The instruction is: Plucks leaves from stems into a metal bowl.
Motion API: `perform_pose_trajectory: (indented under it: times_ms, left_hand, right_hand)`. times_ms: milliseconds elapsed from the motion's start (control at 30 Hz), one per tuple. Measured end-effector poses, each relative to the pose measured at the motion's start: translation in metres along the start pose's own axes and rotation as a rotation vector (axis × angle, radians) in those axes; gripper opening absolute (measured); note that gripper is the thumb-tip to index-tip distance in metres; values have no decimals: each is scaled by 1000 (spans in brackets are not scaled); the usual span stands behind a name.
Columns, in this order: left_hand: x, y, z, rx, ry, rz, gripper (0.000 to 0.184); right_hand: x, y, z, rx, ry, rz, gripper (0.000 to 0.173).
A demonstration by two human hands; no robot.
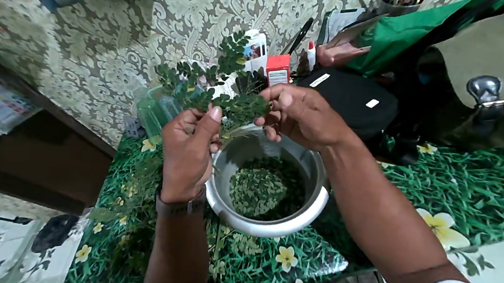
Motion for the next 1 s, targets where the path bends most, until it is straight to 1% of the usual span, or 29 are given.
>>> perform_pose_trajectory:
  times_ms: [167,267,367,500,633,700,767,833,933,1000]
  left_hand:
    - [-5,-1,1,-21,-29,25,15]
    - [-8,-1,1,-18,-47,26,15]
    - [-6,1,1,-15,-35,-14,16]
    - [-7,0,2,-6,-31,6,13]
    - [-14,2,4,-6,-30,9,15]
    - [-14,2,4,6,-49,17,16]
    - [-13,2,4,8,-56,10,16]
    - [-12,2,3,7,-54,2,15]
    - [-12,1,3,8,-38,3,14]
    - [-13,1,3,10,-33,11,14]
  right_hand:
    - [-4,-2,-1,-10,17,37,23]
    - [-3,0,-1,-39,18,36,18]
    - [-1,1,-2,-76,14,41,12]
    - [-8,1,-8,-112,-35,107,11]
    - [-15,1,-14,-100,-109,64,13]
    - [-9,1,-15,-82,-160,-3,10]
    - [0,3,-14,-63,-188,-31,11]
    - [5,5,-12,-71,-185,-19,5]
    - [1,6,-10,-108,-174,30,10]
    - [-5,4,-12,-113,-181,38,10]
Point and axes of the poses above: each hand's wrist, its own y-axis towards the middle knuckle, its own x-axis out of the palm, z = x × y, the point moved 8 cm from there along y, towards the middle knuckle, and after that the axes turned 10 degrees about -z, right-handed, at the moved point
